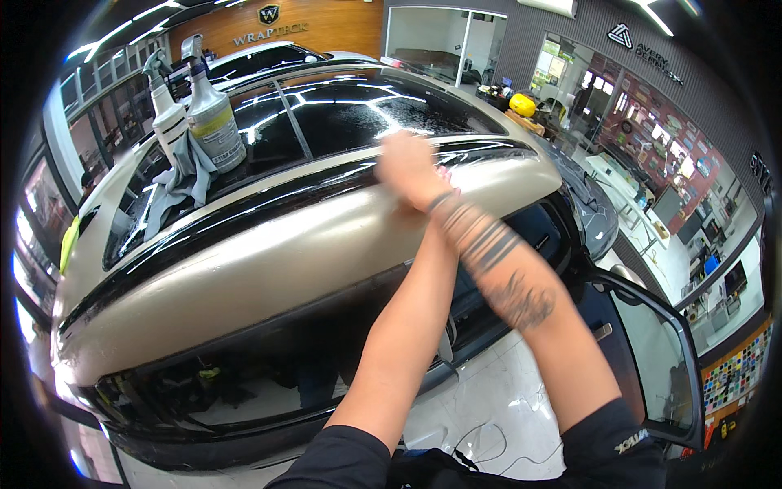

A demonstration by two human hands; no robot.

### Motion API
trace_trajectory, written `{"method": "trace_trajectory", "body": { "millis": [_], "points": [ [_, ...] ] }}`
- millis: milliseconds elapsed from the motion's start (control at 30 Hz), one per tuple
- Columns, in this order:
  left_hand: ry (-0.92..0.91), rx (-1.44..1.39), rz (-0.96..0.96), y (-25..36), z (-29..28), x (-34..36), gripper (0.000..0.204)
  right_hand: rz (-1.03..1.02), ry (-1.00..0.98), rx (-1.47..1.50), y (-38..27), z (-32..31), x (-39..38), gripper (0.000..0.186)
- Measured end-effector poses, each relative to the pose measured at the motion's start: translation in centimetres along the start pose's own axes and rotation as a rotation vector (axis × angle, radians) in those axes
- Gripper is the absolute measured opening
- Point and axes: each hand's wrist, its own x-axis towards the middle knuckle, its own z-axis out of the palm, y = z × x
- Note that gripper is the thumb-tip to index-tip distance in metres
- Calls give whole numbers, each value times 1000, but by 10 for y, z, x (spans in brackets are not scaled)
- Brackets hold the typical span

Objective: The person applies a protective film to the roof of a car, using a spray bottle to wet the surface and a squeegee to smooth the material. They use a cloth to wipe the area and a knife to trim the edges of the film.

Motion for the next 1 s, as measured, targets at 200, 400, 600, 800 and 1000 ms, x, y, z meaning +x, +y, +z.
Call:
{"method": "trace_trajectory", "body": {
  "millis": [200,400,600,800,1000],
  "points": [
    [-40,-74,-107,-15,12,-13,29,-217,-152,447,-138,-5,-35,13],
    [-117,-290,-130,-47,-37,101,33,87,-103,167,-23,-38,19,18],
    [-31,-135,-341,-30,10,-11,32,48,-82,24,-94,22,-17,22],
    [114,-225,-85,56,-42,0,14,-288,-125,514,-222,-16,-10,14],
    [241,-254,118,146,-122,-16,21,-46,-47,175,-61,-37,29,17]
  ]
}}
